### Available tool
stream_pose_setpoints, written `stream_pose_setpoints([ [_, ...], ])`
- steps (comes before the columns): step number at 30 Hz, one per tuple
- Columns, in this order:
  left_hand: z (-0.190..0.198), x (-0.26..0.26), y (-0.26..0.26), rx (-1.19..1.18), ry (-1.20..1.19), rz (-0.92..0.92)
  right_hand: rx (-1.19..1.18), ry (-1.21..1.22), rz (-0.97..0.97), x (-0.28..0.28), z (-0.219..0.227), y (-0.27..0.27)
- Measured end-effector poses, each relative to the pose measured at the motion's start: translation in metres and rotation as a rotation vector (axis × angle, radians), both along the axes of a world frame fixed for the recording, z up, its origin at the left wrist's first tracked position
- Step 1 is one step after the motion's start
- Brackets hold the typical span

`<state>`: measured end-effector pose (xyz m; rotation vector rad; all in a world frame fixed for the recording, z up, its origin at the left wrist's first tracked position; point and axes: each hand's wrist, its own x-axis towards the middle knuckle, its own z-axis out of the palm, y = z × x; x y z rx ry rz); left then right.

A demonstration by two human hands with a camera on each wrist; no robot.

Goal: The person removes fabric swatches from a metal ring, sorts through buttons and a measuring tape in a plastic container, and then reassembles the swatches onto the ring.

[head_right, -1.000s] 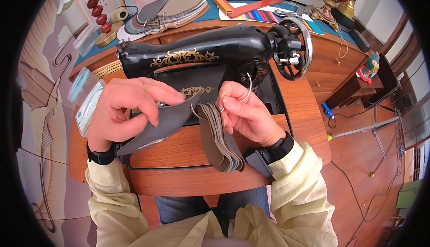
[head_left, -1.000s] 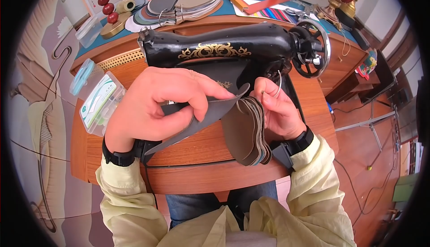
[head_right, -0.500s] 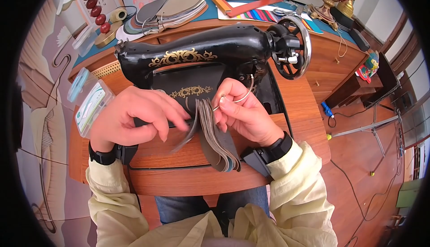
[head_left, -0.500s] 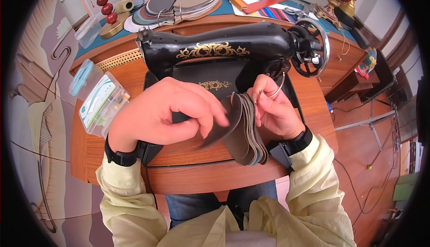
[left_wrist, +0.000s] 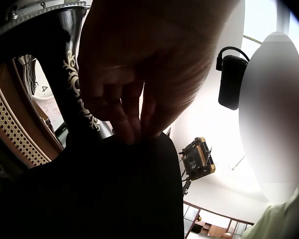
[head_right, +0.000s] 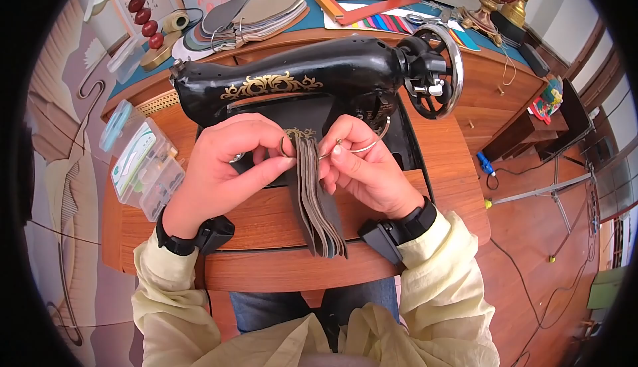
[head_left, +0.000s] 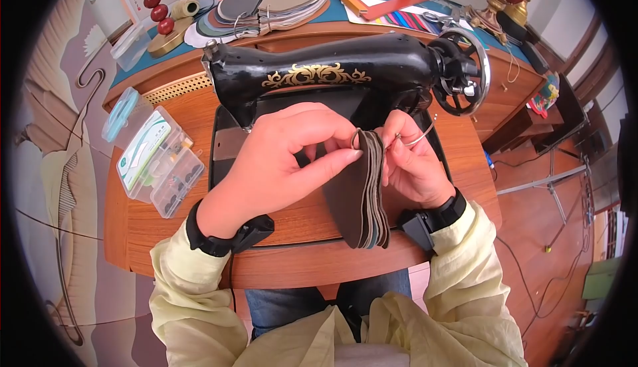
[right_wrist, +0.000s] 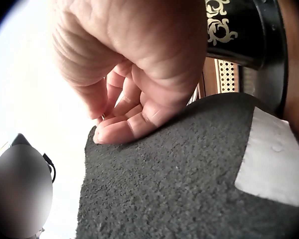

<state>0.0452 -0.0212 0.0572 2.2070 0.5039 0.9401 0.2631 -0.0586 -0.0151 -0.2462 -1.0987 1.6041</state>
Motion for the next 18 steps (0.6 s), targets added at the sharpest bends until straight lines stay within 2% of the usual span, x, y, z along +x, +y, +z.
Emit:
stream_pose_setpoints([
  [3, -0.008, 0.004, 0.0, 0.066, -0.088, 0.024, -0.033, 0.046, -0.002, 0.001, -0.002, 0.001],
  [5, -0.014, 0.007, -0.001, -0.035, -0.159, 0.062, -0.102, 0.123, -0.036, -0.001, 0.002, -0.003],
  [6, -0.017, 0.008, -0.001, -0.085, -0.194, 0.082, -0.08, 0.087, -0.044, 0.001, 0.002, -0.003],
  [11, -0.019, 0.007, -0.002, -0.193, -0.203, -0.005, 0.008, 0.119, -0.013, 0.004, -0.011, 0.0],
  [14, -0.017, 0.007, -0.003, -0.375, -0.288, -0.036, 0.073, 0.079, -0.005, 0.006, -0.013, 0.002],
  [18, -0.023, 0.009, 0.001, -0.465, -0.405, -0.046, -0.057, 0.196, -0.025, 0.005, -0.009, -0.005],
])
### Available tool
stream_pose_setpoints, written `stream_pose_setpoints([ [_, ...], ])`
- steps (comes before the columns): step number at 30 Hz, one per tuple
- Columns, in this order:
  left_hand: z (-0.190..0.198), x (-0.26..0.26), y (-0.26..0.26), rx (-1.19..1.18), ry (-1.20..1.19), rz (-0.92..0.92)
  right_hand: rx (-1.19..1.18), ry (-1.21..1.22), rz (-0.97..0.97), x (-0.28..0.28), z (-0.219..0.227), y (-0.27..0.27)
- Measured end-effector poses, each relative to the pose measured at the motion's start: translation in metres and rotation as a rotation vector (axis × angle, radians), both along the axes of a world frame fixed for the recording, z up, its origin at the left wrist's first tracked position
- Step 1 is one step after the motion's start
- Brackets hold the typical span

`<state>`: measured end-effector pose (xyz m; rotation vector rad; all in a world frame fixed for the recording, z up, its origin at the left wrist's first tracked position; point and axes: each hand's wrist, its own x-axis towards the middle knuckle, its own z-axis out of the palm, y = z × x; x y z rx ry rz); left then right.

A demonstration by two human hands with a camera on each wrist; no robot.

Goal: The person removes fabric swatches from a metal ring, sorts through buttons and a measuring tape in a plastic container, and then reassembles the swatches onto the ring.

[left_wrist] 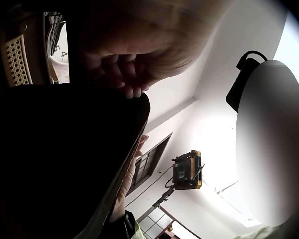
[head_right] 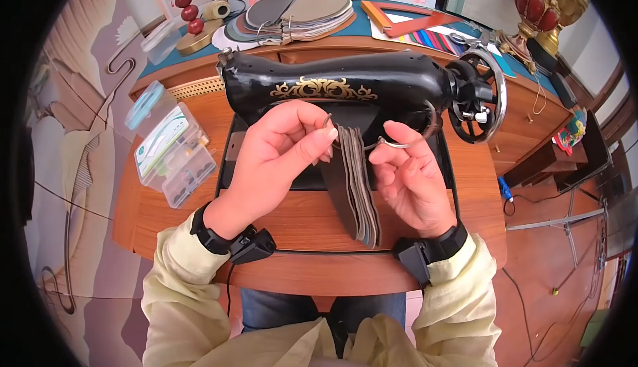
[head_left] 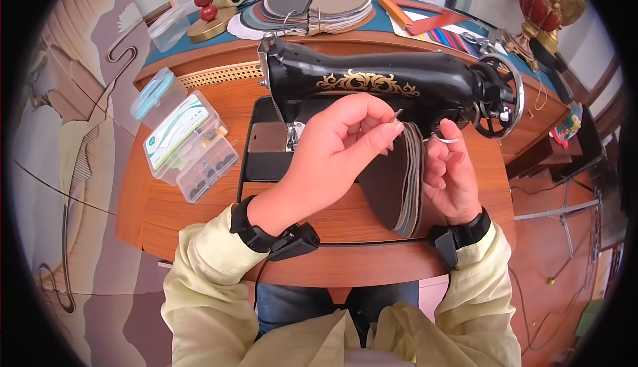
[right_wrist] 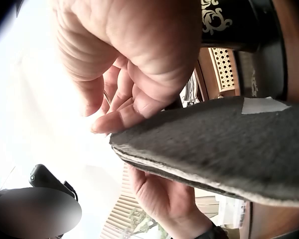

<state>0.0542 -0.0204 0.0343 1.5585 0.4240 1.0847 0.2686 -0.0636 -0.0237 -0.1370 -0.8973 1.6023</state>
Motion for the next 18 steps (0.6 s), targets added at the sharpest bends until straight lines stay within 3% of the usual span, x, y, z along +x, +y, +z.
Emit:
stream_pose_setpoints([
  [7, -0.002, 0.003, 0.0, 0.105, 0.047, 0.073, -0.046, -0.035, 0.008, 0.002, 0.002, -0.001],
  [10, -0.001, 0.0, 0.006, 0.3, 0.096, 0.135, -0.102, 0.015, 0.044, 0.0, 0.007, -0.004],
  [13, -0.003, 0.003, 0.007, 0.273, 0.012, 0.116, 0.093, 0.026, 0.113, -0.003, 0.007, 0.005],
  [16, -0.001, 0.001, 0.006, 0.205, 0.03, 0.083, 0.122, -0.087, 0.006, -0.002, 0.001, 0.007],
  [18, 0.006, -0.004, 0.007, 0.439, 0.156, 0.081, 0.112, -0.221, -0.055, -0.003, 0.005, 0.002],
])
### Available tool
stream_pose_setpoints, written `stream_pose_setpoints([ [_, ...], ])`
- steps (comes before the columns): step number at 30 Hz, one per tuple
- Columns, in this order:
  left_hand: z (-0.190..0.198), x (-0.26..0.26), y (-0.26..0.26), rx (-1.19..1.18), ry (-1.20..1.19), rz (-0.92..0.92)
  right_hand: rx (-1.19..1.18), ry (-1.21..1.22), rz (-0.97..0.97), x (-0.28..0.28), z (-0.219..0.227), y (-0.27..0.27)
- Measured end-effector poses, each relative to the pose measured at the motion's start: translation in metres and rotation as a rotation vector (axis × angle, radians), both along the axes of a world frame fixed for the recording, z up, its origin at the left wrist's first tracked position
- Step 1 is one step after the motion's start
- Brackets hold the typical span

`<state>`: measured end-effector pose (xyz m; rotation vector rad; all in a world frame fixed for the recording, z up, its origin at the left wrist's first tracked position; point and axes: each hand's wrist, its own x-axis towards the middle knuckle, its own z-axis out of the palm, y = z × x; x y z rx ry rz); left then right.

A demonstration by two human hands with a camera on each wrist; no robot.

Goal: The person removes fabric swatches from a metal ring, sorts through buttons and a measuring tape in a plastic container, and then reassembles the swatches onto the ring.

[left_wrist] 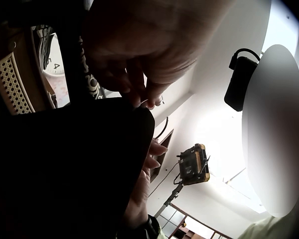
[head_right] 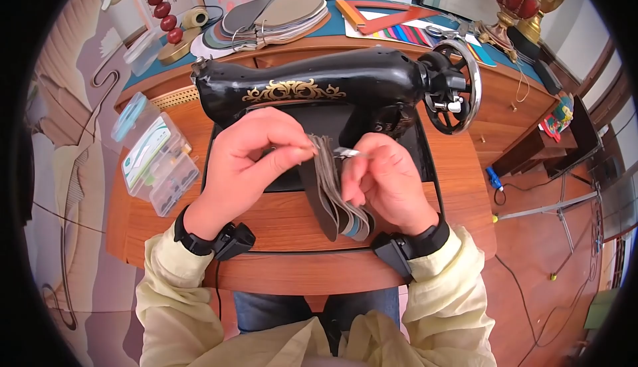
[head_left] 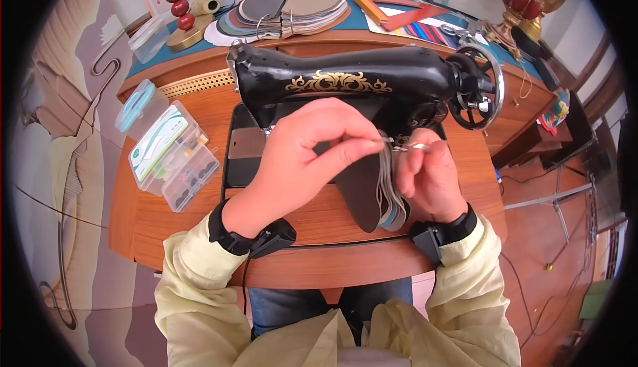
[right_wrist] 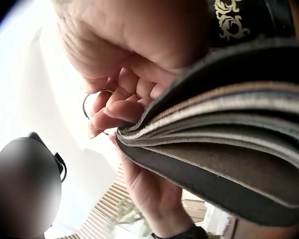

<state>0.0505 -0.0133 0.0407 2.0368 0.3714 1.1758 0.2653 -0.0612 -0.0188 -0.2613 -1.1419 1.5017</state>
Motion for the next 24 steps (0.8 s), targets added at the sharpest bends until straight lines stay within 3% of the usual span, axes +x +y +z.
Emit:
stream_pose_setpoints([
  [1, 0.004, -0.001, 0.0, 0.115, 0.066, 0.004, -0.019, -0.053, -0.011, -0.001, 0.003, -0.002],
  [3, 0.007, 0.001, -0.009, 0.024, 0.084, 0.039, -0.057, -0.161, -0.034, -0.004, 0.007, -0.006],
  [7, 0.005, 0.003, -0.011, -0.026, 0.072, 0.029, -0.081, -0.092, -0.041, -0.004, 0.006, -0.004],
  [13, 0.004, 0.004, -0.01, 0.117, 0.102, 0.001, -0.091, -0.133, -0.073, -0.004, 0.007, -0.006],
  [16, 0.005, 0.005, -0.009, 0.128, 0.112, -0.002, 0.042, -0.094, -0.048, -0.004, 0.001, -0.001],
  [24, 0.002, 0.005, -0.008, 0.196, 0.103, -0.022, -0.086, 0.011, -0.039, -0.007, 0.003, -0.003],
])
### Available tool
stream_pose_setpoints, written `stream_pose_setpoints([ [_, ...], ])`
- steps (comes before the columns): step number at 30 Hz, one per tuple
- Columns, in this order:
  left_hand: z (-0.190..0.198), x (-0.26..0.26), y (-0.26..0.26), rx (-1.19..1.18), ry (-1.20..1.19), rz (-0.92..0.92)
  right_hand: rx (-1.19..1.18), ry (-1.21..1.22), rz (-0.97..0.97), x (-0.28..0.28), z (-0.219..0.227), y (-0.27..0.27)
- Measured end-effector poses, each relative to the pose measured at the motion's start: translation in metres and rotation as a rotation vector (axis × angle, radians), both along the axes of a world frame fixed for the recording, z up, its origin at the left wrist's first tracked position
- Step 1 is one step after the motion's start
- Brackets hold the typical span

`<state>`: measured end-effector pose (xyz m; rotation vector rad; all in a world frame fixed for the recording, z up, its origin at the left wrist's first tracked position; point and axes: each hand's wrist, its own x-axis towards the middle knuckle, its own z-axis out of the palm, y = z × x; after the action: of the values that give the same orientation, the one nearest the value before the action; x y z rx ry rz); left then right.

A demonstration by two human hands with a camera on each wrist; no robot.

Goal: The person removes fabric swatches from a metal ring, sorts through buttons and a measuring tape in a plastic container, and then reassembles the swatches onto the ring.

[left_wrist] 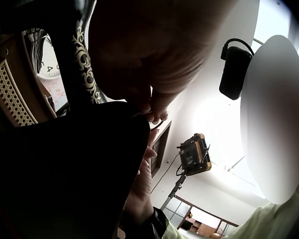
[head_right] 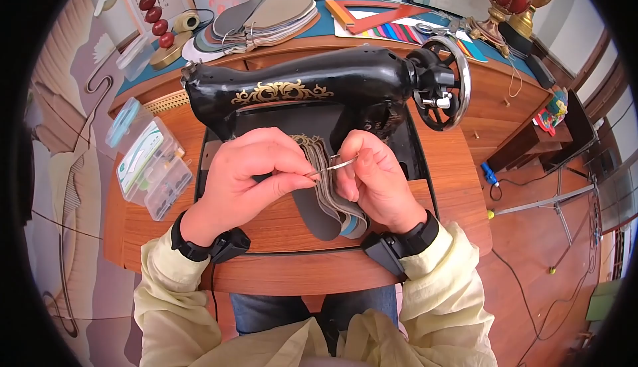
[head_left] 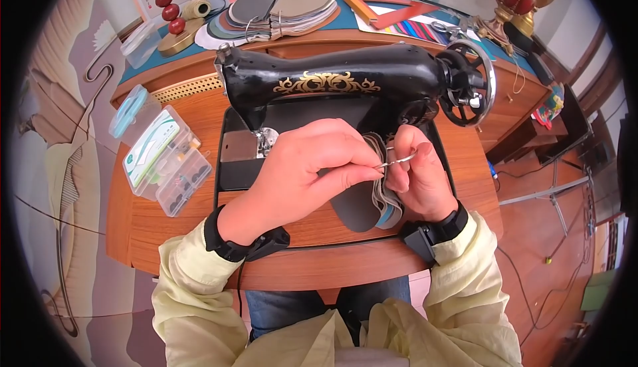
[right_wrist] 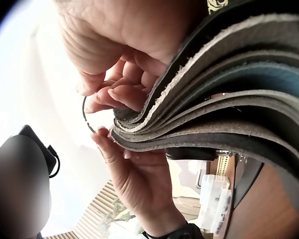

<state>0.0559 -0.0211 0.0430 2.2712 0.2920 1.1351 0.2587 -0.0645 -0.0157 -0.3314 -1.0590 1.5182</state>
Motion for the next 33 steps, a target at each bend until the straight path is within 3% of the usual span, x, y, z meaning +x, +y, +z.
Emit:
stream_pose_setpoints([
  [16, -0.0031, 0.0011, -0.002, 0.001, 0.03, 0.017, 0.041, -0.087, -0.06, -0.0015, 0.0005, 0.0018],
  [33, 0.0011, -0.0025, 0.0003, -0.018, 0.049, 0.039, 0.016, -0.09, 0.019, -0.0039, -0.0007, 0.0014],
])
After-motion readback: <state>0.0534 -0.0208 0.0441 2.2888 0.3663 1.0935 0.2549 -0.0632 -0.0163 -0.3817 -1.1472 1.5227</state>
